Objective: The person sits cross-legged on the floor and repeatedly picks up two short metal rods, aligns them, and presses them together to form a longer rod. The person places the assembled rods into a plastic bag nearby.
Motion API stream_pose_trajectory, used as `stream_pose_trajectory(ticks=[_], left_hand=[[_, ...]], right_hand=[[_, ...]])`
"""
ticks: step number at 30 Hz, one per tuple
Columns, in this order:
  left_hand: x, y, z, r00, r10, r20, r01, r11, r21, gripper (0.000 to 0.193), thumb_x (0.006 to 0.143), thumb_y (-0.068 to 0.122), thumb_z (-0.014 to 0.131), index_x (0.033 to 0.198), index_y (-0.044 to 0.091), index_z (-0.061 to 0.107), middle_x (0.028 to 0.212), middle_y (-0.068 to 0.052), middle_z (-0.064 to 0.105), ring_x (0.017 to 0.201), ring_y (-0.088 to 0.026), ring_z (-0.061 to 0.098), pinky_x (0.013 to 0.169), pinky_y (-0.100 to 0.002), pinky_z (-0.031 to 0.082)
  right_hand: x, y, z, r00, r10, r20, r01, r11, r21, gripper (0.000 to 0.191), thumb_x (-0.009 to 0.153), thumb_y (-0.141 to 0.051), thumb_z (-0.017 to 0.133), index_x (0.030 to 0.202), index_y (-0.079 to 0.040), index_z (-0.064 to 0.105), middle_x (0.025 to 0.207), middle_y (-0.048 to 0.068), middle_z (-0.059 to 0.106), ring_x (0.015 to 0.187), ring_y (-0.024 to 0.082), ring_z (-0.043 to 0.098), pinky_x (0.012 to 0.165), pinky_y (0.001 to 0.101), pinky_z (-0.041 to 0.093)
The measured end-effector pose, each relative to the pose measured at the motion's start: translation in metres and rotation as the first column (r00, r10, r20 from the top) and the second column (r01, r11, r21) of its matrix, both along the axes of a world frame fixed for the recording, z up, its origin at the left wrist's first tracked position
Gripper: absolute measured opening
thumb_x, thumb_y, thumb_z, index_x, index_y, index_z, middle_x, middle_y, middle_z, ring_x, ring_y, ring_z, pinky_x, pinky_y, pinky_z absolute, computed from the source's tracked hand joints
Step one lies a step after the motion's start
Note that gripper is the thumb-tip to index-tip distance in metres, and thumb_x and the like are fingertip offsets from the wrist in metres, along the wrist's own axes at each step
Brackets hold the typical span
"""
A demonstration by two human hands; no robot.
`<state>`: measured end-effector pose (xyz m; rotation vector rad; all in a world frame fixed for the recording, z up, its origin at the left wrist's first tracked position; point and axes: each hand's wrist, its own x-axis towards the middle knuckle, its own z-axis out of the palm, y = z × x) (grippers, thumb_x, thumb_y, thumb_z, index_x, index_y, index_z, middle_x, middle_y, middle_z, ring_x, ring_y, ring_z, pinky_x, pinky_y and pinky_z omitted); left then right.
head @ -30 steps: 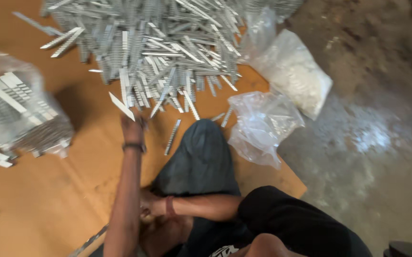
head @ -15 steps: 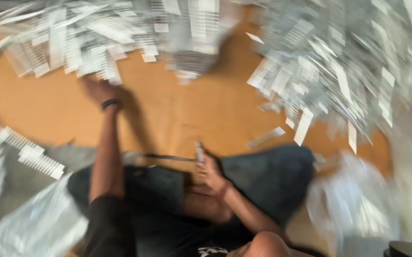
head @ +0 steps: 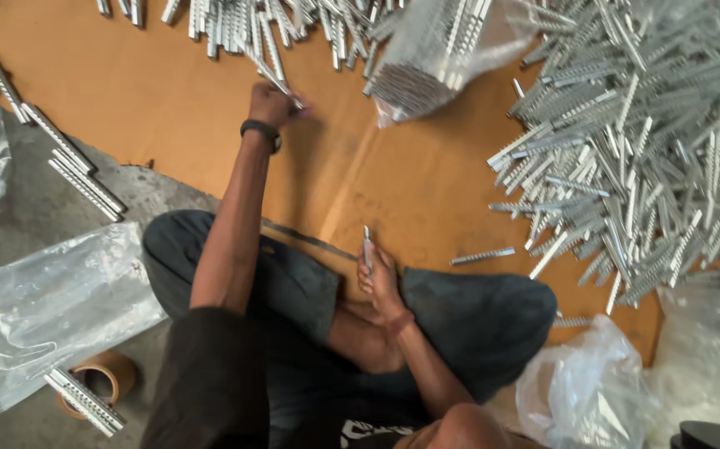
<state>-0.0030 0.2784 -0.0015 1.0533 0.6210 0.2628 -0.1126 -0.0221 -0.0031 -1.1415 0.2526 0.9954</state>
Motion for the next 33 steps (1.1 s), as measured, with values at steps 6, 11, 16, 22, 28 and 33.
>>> stream_pose_trajectory(ticks=[6, 11, 16, 22, 28, 33], left_hand=[[-0.087, -0.123, 0.023, 0.963, -0.245, 0.112, 0.269, 0.888, -0.373, 0.035, 0.074, -0.011, 0.039, 0.103, 0.001, 0.024, 0.082, -0.015, 0.049, 0.079, -0.032, 0.060, 0.070, -0.040, 0.049], [-0.121, -0.171, 0.021, 0.927, -0.288, 0.239, 0.361, 0.857, -0.368, 0.034, 0.077, -0.008, 0.041, 0.102, 0.006, 0.023, 0.085, -0.010, 0.047, 0.084, -0.029, 0.054, 0.075, -0.040, 0.050], [-0.130, -0.176, 0.003, 0.880, -0.396, 0.262, 0.462, 0.840, -0.284, 0.039, 0.075, 0.000, 0.041, 0.104, 0.013, 0.018, 0.081, -0.006, 0.046, 0.083, -0.027, 0.054, 0.069, -0.035, 0.048], [-0.123, -0.183, -0.018, 0.829, -0.498, 0.253, 0.528, 0.847, -0.064, 0.036, 0.074, 0.004, 0.049, 0.102, 0.009, 0.026, 0.080, -0.008, 0.050, 0.074, -0.018, 0.051, 0.062, -0.027, 0.046], [-0.097, -0.183, 0.003, 0.946, 0.034, 0.321, 0.163, 0.809, -0.565, 0.034, 0.088, 0.038, 0.035, 0.067, 0.012, 0.040, 0.047, 0.006, 0.033, 0.033, -0.002, 0.029, 0.027, -0.016, 0.024], [-0.064, -0.178, -0.008, 0.905, 0.026, 0.425, 0.325, 0.605, -0.727, 0.018, 0.085, 0.025, 0.038, 0.073, 0.014, 0.045, 0.049, 0.002, 0.035, 0.038, -0.008, 0.032, 0.034, -0.020, 0.027]], right_hand=[[-0.009, -0.014, 0.012, 0.837, 0.036, 0.545, 0.034, 0.992, -0.118, 0.030, 0.086, -0.035, 0.040, 0.076, -0.007, 0.046, 0.053, -0.006, 0.034, 0.041, 0.002, 0.028, 0.035, 0.0176, 0.021], [-0.015, -0.023, 0.031, 0.513, 0.343, 0.787, 0.113, 0.882, -0.458, 0.030, 0.086, -0.030, 0.042, 0.075, -0.003, 0.046, 0.054, 0.011, 0.044, 0.048, 0.025, 0.042, 0.044, 0.0316, 0.034], [-0.023, -0.023, 0.047, 0.180, 0.435, 0.882, 0.240, 0.850, -0.468, 0.029, 0.084, -0.028, 0.039, 0.085, -0.001, 0.049, 0.059, 0.018, 0.048, 0.055, 0.036, 0.045, 0.045, 0.0380, 0.033], [-0.016, -0.027, 0.024, 0.800, 0.247, 0.546, -0.125, 0.960, -0.251, 0.031, 0.086, -0.029, 0.041, 0.071, -0.003, 0.049, 0.050, -0.002, 0.034, 0.041, 0.007, 0.029, 0.036, 0.0217, 0.022], [-0.016, -0.021, 0.013, 0.948, 0.200, 0.249, -0.219, 0.974, 0.051, 0.030, 0.085, -0.033, 0.036, 0.073, -0.008, 0.045, 0.050, -0.004, 0.033, 0.036, 0.003, 0.028, 0.030, 0.0184, 0.023], [-0.018, -0.047, -0.012, 0.783, 0.294, -0.548, 0.189, 0.726, 0.661, 0.030, 0.087, -0.038, 0.030, 0.076, -0.012, 0.037, 0.050, -0.004, 0.026, 0.032, 0.005, 0.020, 0.028, 0.0186, 0.016]])
